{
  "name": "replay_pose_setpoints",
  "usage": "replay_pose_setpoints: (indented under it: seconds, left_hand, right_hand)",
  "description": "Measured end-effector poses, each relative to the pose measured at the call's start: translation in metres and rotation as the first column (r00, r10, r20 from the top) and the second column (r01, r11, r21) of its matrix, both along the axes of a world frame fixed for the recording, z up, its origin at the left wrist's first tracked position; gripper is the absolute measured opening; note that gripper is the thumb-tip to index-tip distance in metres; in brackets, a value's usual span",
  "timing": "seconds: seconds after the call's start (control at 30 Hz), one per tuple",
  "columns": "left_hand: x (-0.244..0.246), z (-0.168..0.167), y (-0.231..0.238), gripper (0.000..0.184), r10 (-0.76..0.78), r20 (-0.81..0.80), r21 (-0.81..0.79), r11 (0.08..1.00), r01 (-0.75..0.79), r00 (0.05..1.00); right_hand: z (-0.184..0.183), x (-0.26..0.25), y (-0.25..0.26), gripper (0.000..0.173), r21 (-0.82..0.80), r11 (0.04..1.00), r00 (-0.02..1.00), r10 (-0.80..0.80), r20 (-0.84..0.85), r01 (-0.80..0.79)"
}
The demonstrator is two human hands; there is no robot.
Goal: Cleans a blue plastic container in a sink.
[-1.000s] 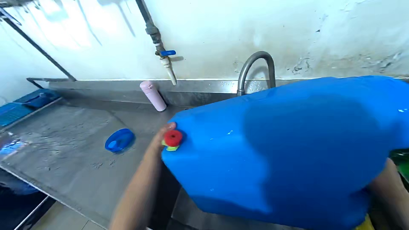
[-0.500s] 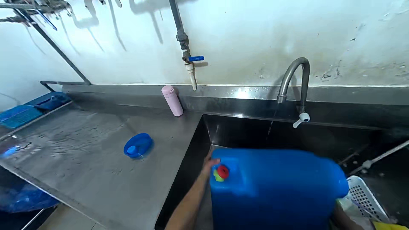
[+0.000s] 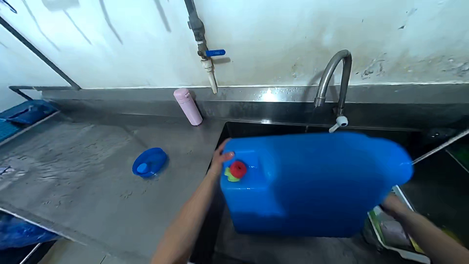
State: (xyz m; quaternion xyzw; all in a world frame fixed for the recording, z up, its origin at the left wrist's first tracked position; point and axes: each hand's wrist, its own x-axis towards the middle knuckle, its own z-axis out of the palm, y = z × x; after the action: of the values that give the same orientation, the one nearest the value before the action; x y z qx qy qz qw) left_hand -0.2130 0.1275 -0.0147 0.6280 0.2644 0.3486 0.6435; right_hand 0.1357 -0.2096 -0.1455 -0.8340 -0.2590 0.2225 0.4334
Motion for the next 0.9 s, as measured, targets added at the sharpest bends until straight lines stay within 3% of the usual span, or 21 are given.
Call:
replay_pose_setpoints:
  seconds: [0.03,0.07,0.13,0.17,0.2,0.23,0.3,0.33,0.4,0.47,0.53,0.57,0.63,0.73,0.8,0.83,0.9]
  left_hand:
    - [0.0,0.022,0.005,0.071,0.003,0.04,0.03,1.0,-0.004,0.999]
    - [0.0,0.024,0.007,0.081,0.001,0.092,0.055,0.998,-0.006,0.996]
    - [0.002,-0.031,-0.003,0.11,-0.003,0.121,0.036,0.999,-0.001,0.993]
    - [0.003,-0.067,-0.009,0.108,-0.005,0.131,0.01,1.0,0.003,0.991]
    - [0.004,-0.079,-0.012,0.095,0.011,0.126,-0.001,1.0,-0.011,0.992]
    - [0.004,-0.064,-0.009,0.078,0.033,0.11,0.015,0.999,-0.035,0.993]
    - [-0.011,-0.003,-0.015,0.053,0.039,0.034,0.062,0.997,-0.041,0.999]
    - [-0.018,0.021,-0.012,0.054,0.039,0.053,0.094,0.995,-0.044,0.998]
    - [-0.025,0.041,0.0,0.077,-0.021,0.119,0.148,0.989,0.004,0.993]
    - [-0.033,-0.012,-0.006,0.088,-0.021,0.005,0.002,1.0,0.021,1.0]
    - [-0.041,-0.056,-0.012,0.064,-0.078,-0.266,-0.105,0.993,0.052,0.961]
    - [-0.033,-0.051,-0.017,0.056,-0.133,-0.386,-0.143,0.986,0.084,0.913]
    - [-0.006,-0.019,-0.06,0.052,-0.248,-0.513,-0.213,0.964,0.159,0.822]
    - [0.055,0.021,-0.116,0.057,-0.35,-0.453,-0.209,0.936,0.284,0.82]
    - [0.074,0.003,-0.125,0.053,-0.29,-0.586,-0.039,0.943,0.331,0.757]
    - [0.071,-0.006,-0.124,0.057,-0.246,-0.675,0.038,0.93,0.365,0.696]
    - [0.043,-0.006,-0.111,0.06,-0.179,-0.721,0.124,0.917,0.379,0.67]
  right_hand:
    - [0.027,0.009,0.012,0.041,0.04,0.999,1.0,0.01,0.008,-0.01]
    - [0.046,0.006,0.017,0.044,0.011,0.999,0.999,0.048,0.014,-0.048]
    - [0.023,-0.024,0.009,0.043,-0.1,0.993,0.997,0.062,0.044,-0.057]
    - [0.006,-0.045,0.004,0.04,-0.168,0.985,1.0,0.03,0.006,-0.029]
    - [-0.01,-0.053,0.004,0.039,-0.173,0.985,1.0,-0.015,-0.01,0.013]
    - [-0.014,-0.046,0.009,0.038,-0.134,0.991,1.0,-0.001,0.017,0.003]
    - [-0.006,-0.026,0.0,0.039,-0.009,0.998,0.996,0.059,0.071,-0.058]
    - [0.01,-0.016,0.002,0.043,0.046,0.997,0.997,0.055,0.057,-0.058]
    - [0.04,-0.005,0.018,0.048,0.12,0.993,0.998,-0.018,0.058,0.01]
    - [0.02,-0.023,0.012,0.041,0.146,0.981,0.99,-0.133,0.04,0.126]
    - [0.014,-0.033,0.01,0.017,0.112,0.979,0.981,-0.179,0.079,0.169]
    - [0.026,-0.026,0.007,0.014,0.053,0.993,0.982,-0.111,0.155,0.104]
    - [0.071,-0.032,-0.003,0.025,-0.172,0.982,0.978,0.103,0.184,-0.071]
    - [0.124,-0.052,0.028,0.036,-0.556,0.807,0.89,0.386,0.243,-0.199]
    - [0.14,-0.08,0.049,0.043,-0.699,0.669,0.819,0.533,0.212,-0.254]
    - [0.146,-0.09,0.054,0.048,-0.722,0.627,0.783,0.59,0.195,-0.293]
    - [0.164,-0.096,0.053,0.05,-0.536,0.723,0.728,0.634,0.261,-0.437]
